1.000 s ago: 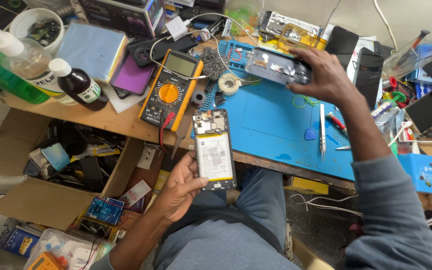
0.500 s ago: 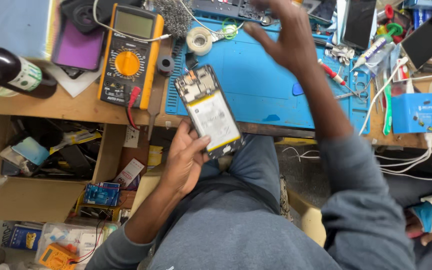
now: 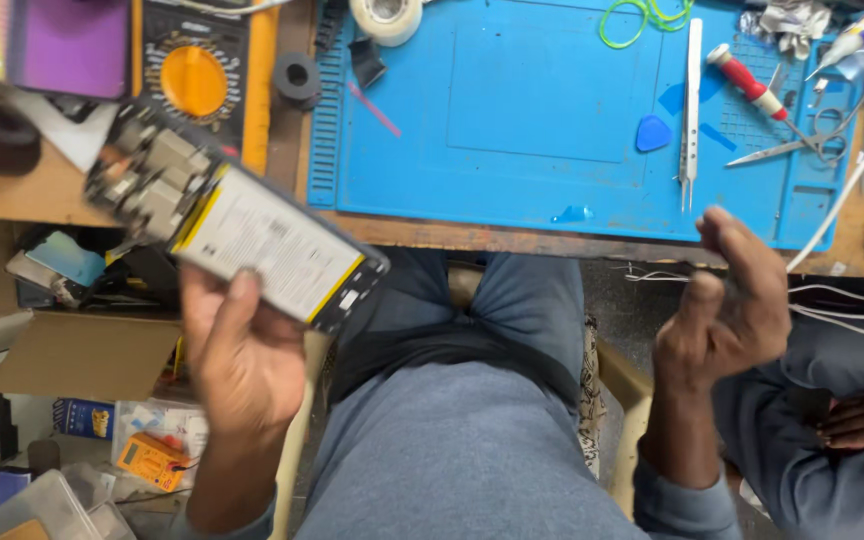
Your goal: The person works on a disassembled smartphone on a blue mat, using a red-handled screwdriver to loosen screws around the battery and a syringe to apply liquid along the battery edges. The person then uses a yellow-handled screwdriver to continue prying and adjusting internal components.
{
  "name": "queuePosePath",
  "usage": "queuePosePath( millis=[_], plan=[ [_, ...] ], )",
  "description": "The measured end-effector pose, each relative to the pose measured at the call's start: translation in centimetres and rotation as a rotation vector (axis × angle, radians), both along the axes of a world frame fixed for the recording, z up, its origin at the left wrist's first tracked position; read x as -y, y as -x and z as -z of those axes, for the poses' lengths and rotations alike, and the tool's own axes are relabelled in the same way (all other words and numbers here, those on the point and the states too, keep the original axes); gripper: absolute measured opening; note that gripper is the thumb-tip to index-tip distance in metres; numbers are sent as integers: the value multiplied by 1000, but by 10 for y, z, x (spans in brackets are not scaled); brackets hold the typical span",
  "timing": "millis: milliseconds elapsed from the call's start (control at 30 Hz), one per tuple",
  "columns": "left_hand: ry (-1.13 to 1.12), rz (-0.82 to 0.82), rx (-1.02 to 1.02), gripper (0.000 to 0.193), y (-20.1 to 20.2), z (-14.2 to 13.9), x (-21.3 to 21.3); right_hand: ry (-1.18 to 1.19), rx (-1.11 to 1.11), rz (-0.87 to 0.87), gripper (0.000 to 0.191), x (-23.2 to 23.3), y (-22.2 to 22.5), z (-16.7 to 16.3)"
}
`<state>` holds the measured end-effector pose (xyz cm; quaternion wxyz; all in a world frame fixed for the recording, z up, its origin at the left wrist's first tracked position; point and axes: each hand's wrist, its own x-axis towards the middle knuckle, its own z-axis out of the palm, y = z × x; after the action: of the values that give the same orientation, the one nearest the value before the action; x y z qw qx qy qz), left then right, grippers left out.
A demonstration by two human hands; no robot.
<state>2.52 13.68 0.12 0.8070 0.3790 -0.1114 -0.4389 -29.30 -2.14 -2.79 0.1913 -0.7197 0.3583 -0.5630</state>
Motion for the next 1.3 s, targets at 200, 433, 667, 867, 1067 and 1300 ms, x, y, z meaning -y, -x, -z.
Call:
queuePosePath(
  millis=[200, 433, 667, 867, 1067, 1300],
  plan=[
    [-17, -49, -47, 45, -2, 5, -11, -53, 185, 136, 44, -9, 21, 39],
    [-57, -7, -73, 54, 12, 16, -9, -76, 56, 77, 39, -13, 21, 18],
    [-1, 339, -178, 48, 72, 22, 57, -121, -541, -257, 94, -10, -53, -50],
    [143, 422, -249, 45, 93, 22, 101, -123, -651, -298, 106, 39, -64, -61],
    [212, 325, -355, 56, 62, 14, 103, -164, -619, -417, 102, 78, -53, -56],
    [99, 176, 772, 65, 8, -4, 71, -165, -717, -431, 98, 102, -53, -46]
  ],
)
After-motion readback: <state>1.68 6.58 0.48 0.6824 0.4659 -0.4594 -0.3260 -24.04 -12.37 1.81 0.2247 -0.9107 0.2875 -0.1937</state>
